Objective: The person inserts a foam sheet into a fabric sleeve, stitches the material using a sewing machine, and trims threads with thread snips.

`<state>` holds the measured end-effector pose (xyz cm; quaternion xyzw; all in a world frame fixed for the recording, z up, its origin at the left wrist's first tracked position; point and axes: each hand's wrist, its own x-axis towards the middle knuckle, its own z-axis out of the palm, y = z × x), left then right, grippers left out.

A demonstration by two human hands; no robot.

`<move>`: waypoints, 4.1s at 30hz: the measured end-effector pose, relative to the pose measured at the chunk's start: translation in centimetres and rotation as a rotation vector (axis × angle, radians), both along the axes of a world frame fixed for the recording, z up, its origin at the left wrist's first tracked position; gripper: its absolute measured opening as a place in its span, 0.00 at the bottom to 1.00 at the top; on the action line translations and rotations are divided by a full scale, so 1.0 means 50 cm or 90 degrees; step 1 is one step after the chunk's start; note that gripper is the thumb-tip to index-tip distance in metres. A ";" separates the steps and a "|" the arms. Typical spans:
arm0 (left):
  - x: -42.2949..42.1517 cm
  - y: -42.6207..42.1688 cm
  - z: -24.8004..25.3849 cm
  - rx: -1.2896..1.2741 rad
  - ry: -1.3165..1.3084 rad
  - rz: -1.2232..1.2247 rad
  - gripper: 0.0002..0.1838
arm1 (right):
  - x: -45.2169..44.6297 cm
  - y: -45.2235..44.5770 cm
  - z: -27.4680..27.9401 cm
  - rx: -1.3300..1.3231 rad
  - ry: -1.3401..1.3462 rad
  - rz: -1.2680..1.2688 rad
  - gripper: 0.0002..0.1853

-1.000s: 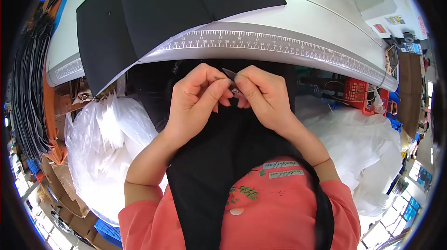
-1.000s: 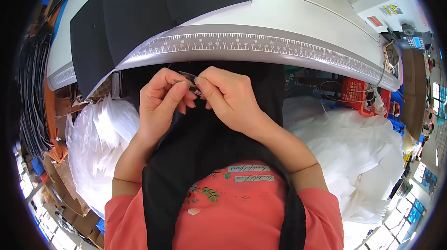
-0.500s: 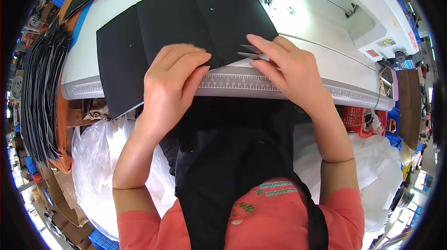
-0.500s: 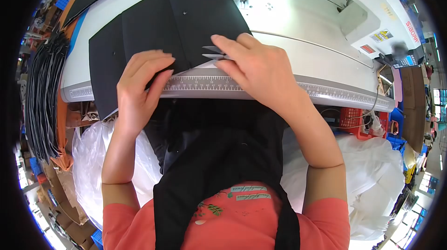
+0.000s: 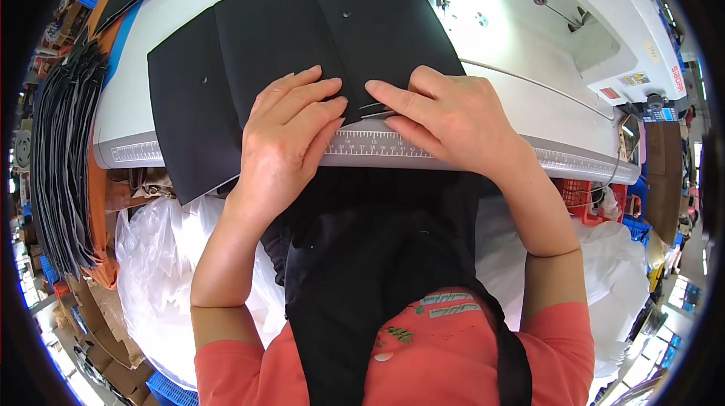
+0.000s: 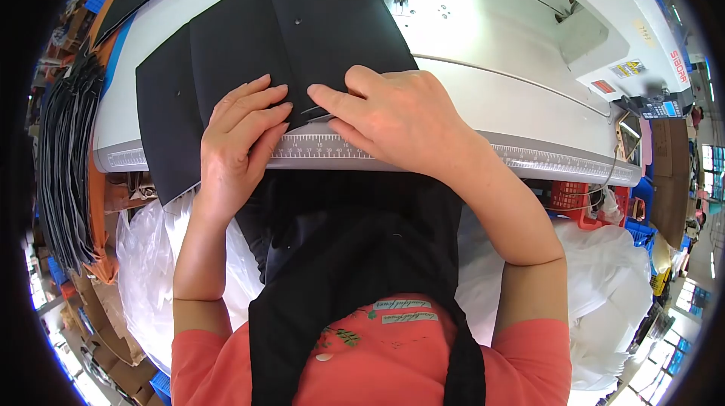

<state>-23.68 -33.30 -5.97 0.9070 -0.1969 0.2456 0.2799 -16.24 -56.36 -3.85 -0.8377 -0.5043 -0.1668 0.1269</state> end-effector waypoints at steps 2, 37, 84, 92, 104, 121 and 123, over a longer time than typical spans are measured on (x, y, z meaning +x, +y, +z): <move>0.000 0.000 0.000 -0.004 0.004 -0.001 0.09 | 0.002 0.001 -0.003 0.003 0.011 0.011 0.21; -0.005 0.004 0.010 0.006 0.030 -0.016 0.10 | 0.021 0.001 0.004 0.032 0.031 0.021 0.20; -0.006 0.015 0.006 0.012 0.059 -0.053 0.17 | 0.002 0.015 -0.017 0.368 0.326 -0.008 0.22; -0.006 0.017 0.006 0.018 0.055 -0.052 0.16 | -0.011 -0.005 -0.009 0.063 0.060 -0.061 0.21; -0.008 0.013 0.006 0.030 0.017 -0.037 0.13 | -0.016 -0.008 -0.001 0.060 0.023 -0.045 0.19; -0.007 0.017 0.031 0.101 0.059 -0.071 0.16 | -0.009 -0.010 -0.008 0.425 0.474 -0.096 0.18; -0.006 0.019 0.042 0.146 0.042 -0.069 0.16 | -0.009 -0.011 -0.013 0.434 0.471 -0.095 0.18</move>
